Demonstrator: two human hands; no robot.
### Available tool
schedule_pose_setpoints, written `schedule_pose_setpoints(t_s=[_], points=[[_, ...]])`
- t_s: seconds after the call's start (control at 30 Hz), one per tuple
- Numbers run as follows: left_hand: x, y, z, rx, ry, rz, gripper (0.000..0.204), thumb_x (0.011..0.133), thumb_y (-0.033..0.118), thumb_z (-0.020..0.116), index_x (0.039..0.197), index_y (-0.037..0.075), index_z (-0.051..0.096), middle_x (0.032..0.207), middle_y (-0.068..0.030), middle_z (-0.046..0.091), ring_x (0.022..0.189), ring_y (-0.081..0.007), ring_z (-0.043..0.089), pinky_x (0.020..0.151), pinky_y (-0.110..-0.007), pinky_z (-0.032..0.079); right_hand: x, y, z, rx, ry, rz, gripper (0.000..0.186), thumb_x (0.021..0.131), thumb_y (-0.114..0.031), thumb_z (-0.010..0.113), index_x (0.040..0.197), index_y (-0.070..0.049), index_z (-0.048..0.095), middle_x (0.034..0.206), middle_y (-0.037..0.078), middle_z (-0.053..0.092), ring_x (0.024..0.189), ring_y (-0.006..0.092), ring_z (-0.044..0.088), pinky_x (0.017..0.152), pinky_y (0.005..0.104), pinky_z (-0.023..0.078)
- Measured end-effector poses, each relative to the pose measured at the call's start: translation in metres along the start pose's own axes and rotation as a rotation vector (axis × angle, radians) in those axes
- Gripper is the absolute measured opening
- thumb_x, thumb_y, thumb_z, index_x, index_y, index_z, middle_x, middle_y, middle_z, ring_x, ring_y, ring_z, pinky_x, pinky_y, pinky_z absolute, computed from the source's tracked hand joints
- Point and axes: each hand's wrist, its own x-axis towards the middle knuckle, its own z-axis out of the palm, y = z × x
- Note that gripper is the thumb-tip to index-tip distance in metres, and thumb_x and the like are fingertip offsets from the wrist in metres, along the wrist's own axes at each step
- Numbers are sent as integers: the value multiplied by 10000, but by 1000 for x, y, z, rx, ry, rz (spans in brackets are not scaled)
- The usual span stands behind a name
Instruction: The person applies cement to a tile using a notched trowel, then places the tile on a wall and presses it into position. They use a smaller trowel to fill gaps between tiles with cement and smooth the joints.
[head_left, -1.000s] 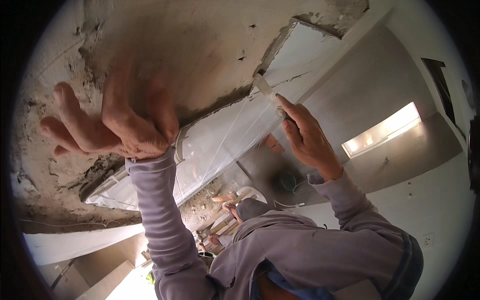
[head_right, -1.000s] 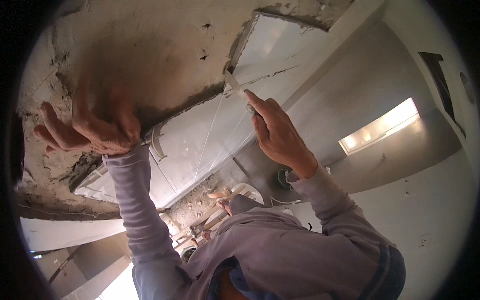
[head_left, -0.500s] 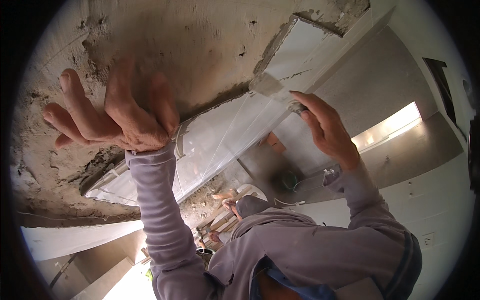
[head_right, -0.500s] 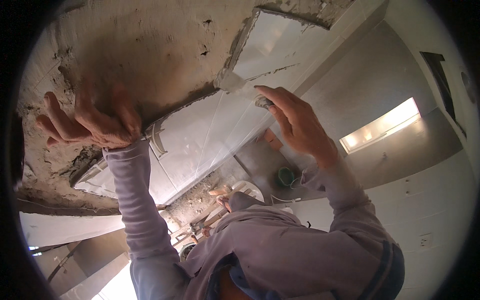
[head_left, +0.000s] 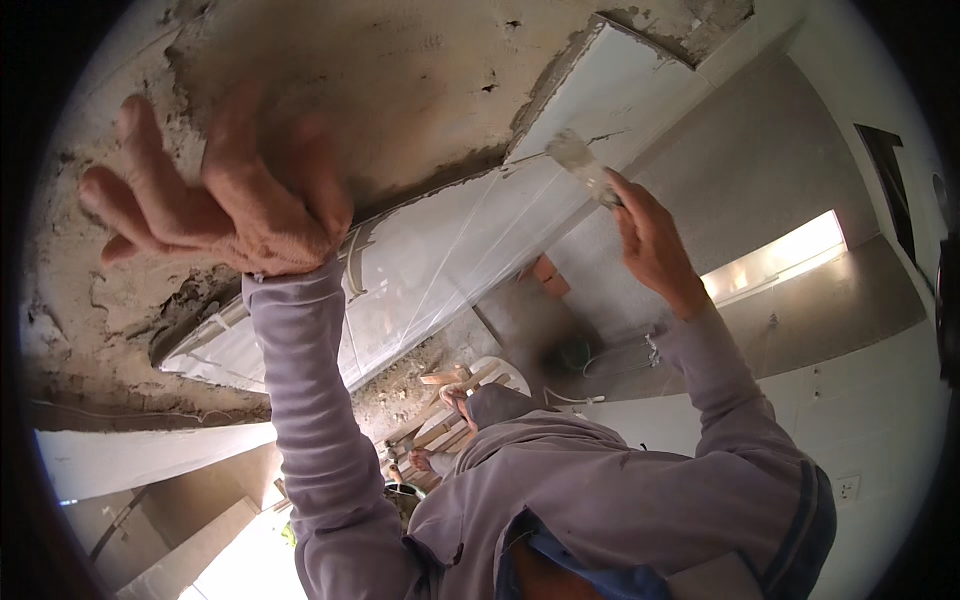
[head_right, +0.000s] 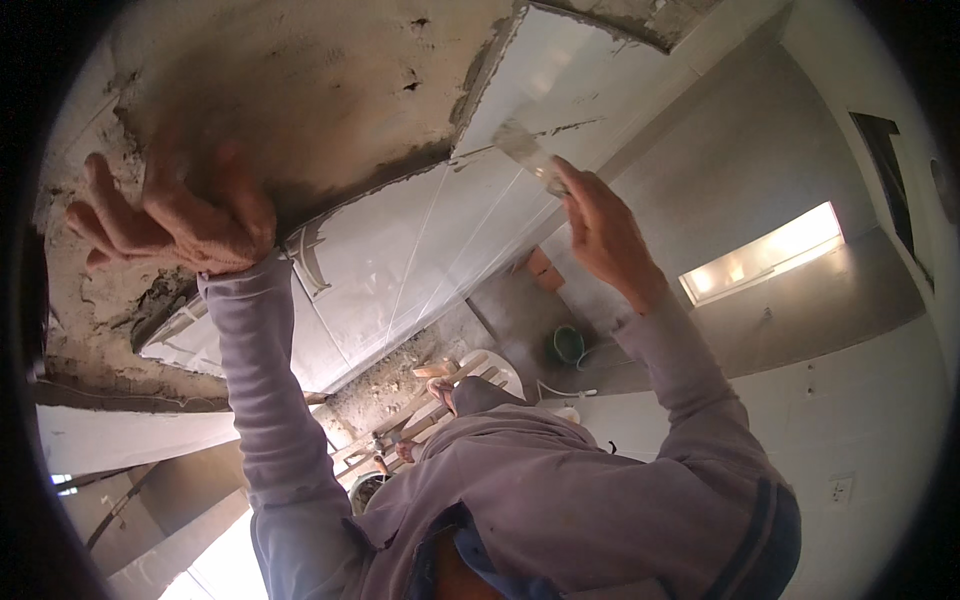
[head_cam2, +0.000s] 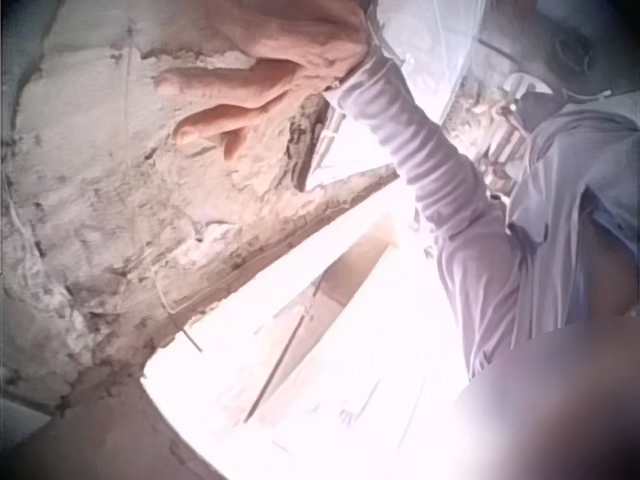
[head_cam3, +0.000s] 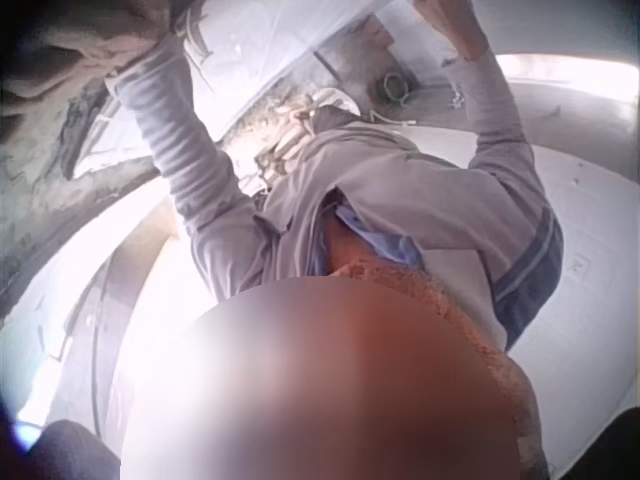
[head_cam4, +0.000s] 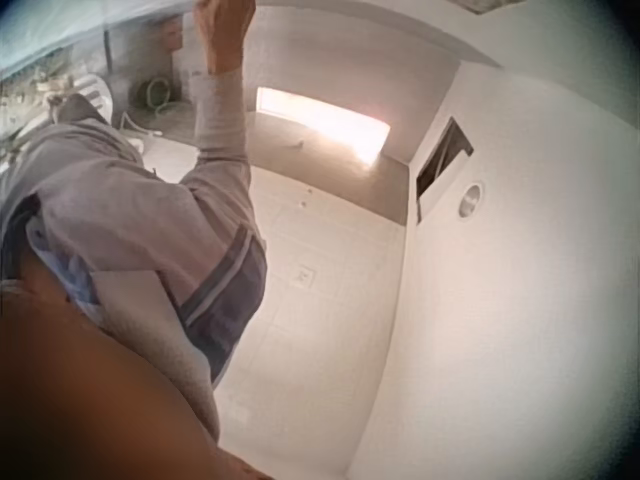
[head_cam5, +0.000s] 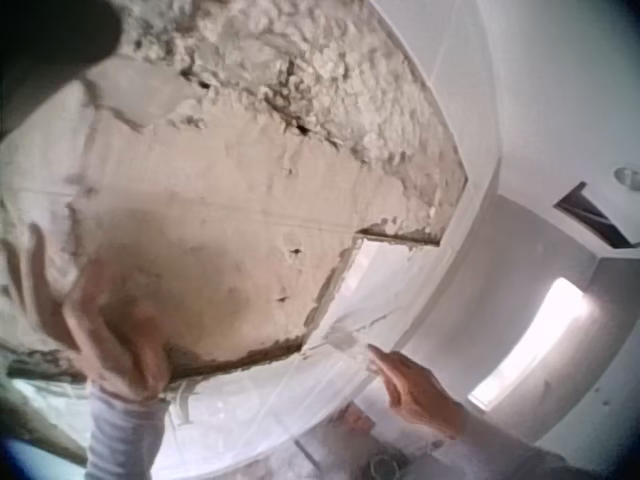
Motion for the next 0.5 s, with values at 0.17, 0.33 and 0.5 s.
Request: schedule_pose_setpoints(t_s=[0.17,0.33,0.5], points=[[0,6,2,-3,9,-90,295,870,435,582,1032,208,680,1439,-147,421,1452,-356,146,1162,-562,-39,-10,-30,-28,87,-85,0,476,858,1,624,1313,-128,585,921,123,560,755,272,591,627,392,507],[-1,9,3,1,-2,-150,267,853,421,573,1022,256,698,1453,-111,436,1462,-354,161,1166,-566,-73,4,-10,7,-224,120,-267,547,795,-14,666,1301,-216,621,893,65,518,702,226,555,576,354,499],[-1,11,4,17,-8,-139,273,858,411,561,1038,257,697,1459,-97,438,1455,-370,184,1173,-576,-52,10,3,25,-255,68,-288,631,740,49,666,1317,-204,618,935,86,529,747,238,577,620,331,533]])
